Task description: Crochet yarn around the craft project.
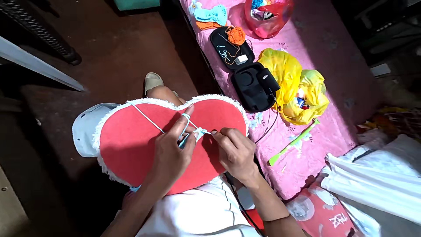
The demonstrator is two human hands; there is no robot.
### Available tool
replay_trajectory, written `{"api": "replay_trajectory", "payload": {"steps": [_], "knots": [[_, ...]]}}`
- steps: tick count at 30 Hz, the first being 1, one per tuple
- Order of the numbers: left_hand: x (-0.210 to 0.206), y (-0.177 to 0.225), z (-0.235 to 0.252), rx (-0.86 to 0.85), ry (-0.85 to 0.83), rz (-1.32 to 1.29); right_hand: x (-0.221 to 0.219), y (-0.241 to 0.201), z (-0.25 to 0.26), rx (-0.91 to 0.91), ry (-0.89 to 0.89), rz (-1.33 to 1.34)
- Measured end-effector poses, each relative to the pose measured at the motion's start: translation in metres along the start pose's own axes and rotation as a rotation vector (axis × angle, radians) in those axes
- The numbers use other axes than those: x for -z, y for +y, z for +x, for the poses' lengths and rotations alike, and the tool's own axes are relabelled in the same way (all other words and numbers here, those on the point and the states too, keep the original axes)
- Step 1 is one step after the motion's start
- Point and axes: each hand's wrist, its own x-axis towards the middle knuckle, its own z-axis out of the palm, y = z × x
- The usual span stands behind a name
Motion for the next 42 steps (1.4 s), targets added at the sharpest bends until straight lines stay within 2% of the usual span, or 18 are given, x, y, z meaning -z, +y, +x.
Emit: {"api": "replay_trajectory", "payload": {"steps": [2, 6, 9, 11, 14, 17, 19, 22, 25, 27, 35, 39, 42], "knots": [[0.001, -0.003, 0.001, -0.041, -0.014, 0.017, 0.005, 0.003, 0.0, -0.06, -0.07, 0.11], [0.001, -0.007, 0.002, -0.018, -0.069, -0.058, 0.018, 0.014, 0.003, -0.369, -0.315, 0.572], [0.004, -0.01, 0.004, 0.019, -0.115, -0.232, 0.019, 0.019, 0.002, -0.491, -0.341, 0.765], [0.007, -0.012, 0.007, 0.024, -0.133, -0.337, 0.015, 0.016, 0.001, -0.385, -0.263, 0.647], [0.012, -0.016, 0.012, 0.035, -0.184, -0.469, 0.01, 0.013, 0.001, -0.088, -0.086, 0.278], [0.018, -0.021, 0.016, 0.073, -0.272, -0.601, 0.011, 0.016, 0.002, 0.002, -0.077, 0.237], [0.02, -0.023, 0.017, 0.06, -0.308, -0.626, 0.014, 0.02, 0.001, -0.07, -0.155, 0.401], [0.019, -0.027, 0.015, -0.032, -0.305, -0.579, 0.02, 0.02, 0.001, -0.321, -0.327, 0.702], [0.017, -0.029, 0.014, -0.089, -0.279, -0.573, 0.021, 0.016, 0.0, -0.54, -0.336, 0.975], [0.016, -0.028, 0.014, -0.09, -0.268, -0.565, 0.02, 0.014, 0.001, -0.61, -0.311, 1.078], [0.001, -0.01, 0.003, -0.027, -0.209, -0.317, 0.013, 0.002, 0.005, -0.647, -0.257, 1.149], [-0.001, -0.006, 0.003, 0.005, -0.157, -0.33, 0.009, -0.006, 0.011, -0.743, -0.182, 1.205], [0.002, -0.009, 0.005, 0.01, -0.146, -0.43, 0.007, -0.01, 0.011, -0.741, -0.156, 1.165]]}}
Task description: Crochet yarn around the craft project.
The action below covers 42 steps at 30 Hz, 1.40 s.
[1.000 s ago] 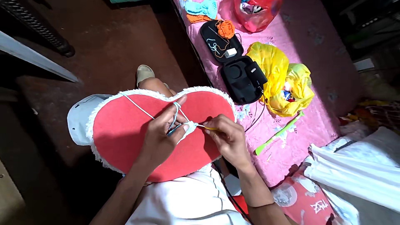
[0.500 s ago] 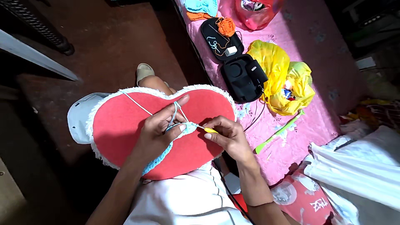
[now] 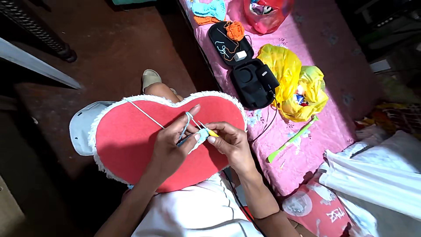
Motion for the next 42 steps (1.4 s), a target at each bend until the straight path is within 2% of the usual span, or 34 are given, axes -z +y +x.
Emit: {"api": "replay_trajectory", "payload": {"steps": [4, 10, 13, 16, 18, 21, 23, 24, 28, 30, 36, 42], "knots": [[0.011, 0.0, 0.004, -0.028, -0.015, -0.08, -0.002, 0.003, 0.0, 0.081, 0.016, -0.098], [-0.005, 0.011, 0.003, -0.07, 0.14, 0.226, -0.012, 0.003, 0.002, 0.141, 0.07, -0.217], [-0.019, 0.013, 0.001, -0.076, 0.192, 0.377, -0.011, 0.005, 0.002, 0.332, 0.075, -0.449], [-0.031, 0.003, -0.002, -0.236, 0.271, 0.465, -0.014, 0.004, 0.005, 0.513, 0.109, -0.677], [-0.034, -0.004, -0.002, -0.342, 0.319, 0.45, -0.016, -0.004, 0.005, 0.448, 0.084, -0.566], [-0.03, -0.004, -0.003, -0.414, 0.363, 0.306, -0.016, -0.015, 0.011, 0.149, -0.039, 0.059], [-0.026, -0.001, -0.002, -0.402, 0.344, 0.166, -0.015, -0.011, 0.015, 0.067, -0.082, 0.335], [-0.023, -0.001, -0.001, -0.393, 0.331, 0.119, -0.017, -0.007, 0.015, 0.111, -0.054, 0.307], [-0.015, 0.001, 0.001, -0.34, 0.331, 0.116, -0.022, 0.009, 0.01, 0.511, 0.151, -0.334], [-0.01, 0.004, 0.002, -0.306, 0.318, 0.114, -0.019, 0.016, 0.009, 0.604, 0.181, -0.509], [0.006, 0.012, 0.008, -0.198, 0.174, 0.103, -0.016, 0.021, 0.008, 0.7, 0.205, -0.715], [0.017, 0.013, 0.011, -0.128, 0.102, 0.048, -0.011, 0.023, 0.008, 0.744, 0.17, -0.788]]}}
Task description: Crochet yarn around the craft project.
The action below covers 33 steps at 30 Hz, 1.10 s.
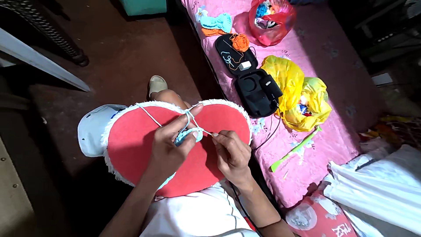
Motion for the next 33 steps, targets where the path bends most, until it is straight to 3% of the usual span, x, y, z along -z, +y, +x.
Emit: {"api": "replay_trajectory", "payload": {"steps": [6, 9, 15, 18, 25, 33], "knots": [[0.004, -0.007, 0.001, 0.115, -0.03, -0.183, 0.005, 0.003, -0.003, -0.014, -0.044, 0.079], [0.001, -0.006, 0.0, 0.063, -0.04, -0.068, 0.006, 0.002, -0.003, -0.059, -0.045, 0.148], [-0.009, -0.001, -0.007, 0.04, 0.013, -0.007, 0.014, -0.013, 0.004, -0.59, -0.091, 0.822], [-0.014, -0.002, -0.009, 0.012, 0.059, -0.039, 0.011, -0.014, 0.003, -0.674, -0.046, 0.914], [-0.019, -0.008, -0.012, -0.11, 0.114, 0.061, -0.001, -0.011, -0.006, -0.143, 0.049, 0.112], [-0.007, -0.001, -0.003, 0.062, 0.066, -0.04, 0.003, -0.007, -0.004, -0.026, -0.006, -0.01]]}}
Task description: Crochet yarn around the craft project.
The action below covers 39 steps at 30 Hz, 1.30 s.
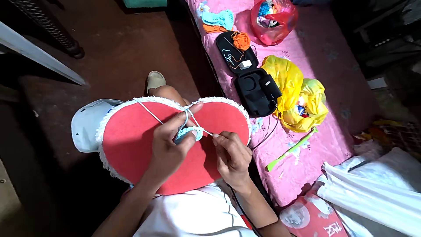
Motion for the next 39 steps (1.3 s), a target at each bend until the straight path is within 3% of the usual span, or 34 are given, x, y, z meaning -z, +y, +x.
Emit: {"api": "replay_trajectory", "payload": {"steps": [6, 12, 17, 24, 26, 29, 34, 39], "knots": [[0.005, -0.002, 0.002, 0.109, -0.034, -0.157, 0.001, 0.004, -0.001, -0.074, -0.044, 0.197], [0.007, 0.0, -0.001, 0.008, -0.107, 0.108, 0.004, 0.004, 0.002, -0.138, -0.074, 0.283], [0.003, 0.005, -0.001, -0.012, -0.027, 0.076, 0.003, 0.0, 0.006, -0.245, -0.089, 0.424], [0.005, 0.011, -0.003, 0.013, -0.012, -0.079, 0.006, -0.007, 0.009, -0.636, -0.123, 1.062], [0.005, 0.012, -0.002, 0.068, -0.012, -0.125, 0.005, -0.006, 0.008, -0.669, -0.113, 1.115], [0.002, 0.012, -0.001, 0.104, 0.012, -0.152, 0.002, -0.011, 0.006, -0.566, -0.042, 0.878], [-0.006, 0.006, -0.008, -0.055, 0.11, 0.024, -0.008, -0.008, 0.001, -0.138, 0.042, 0.218], [-0.01, 0.009, -0.006, -0.067, 0.128, 0.042, -0.007, -0.006, 0.001, -0.009, 0.044, -0.015]]}}
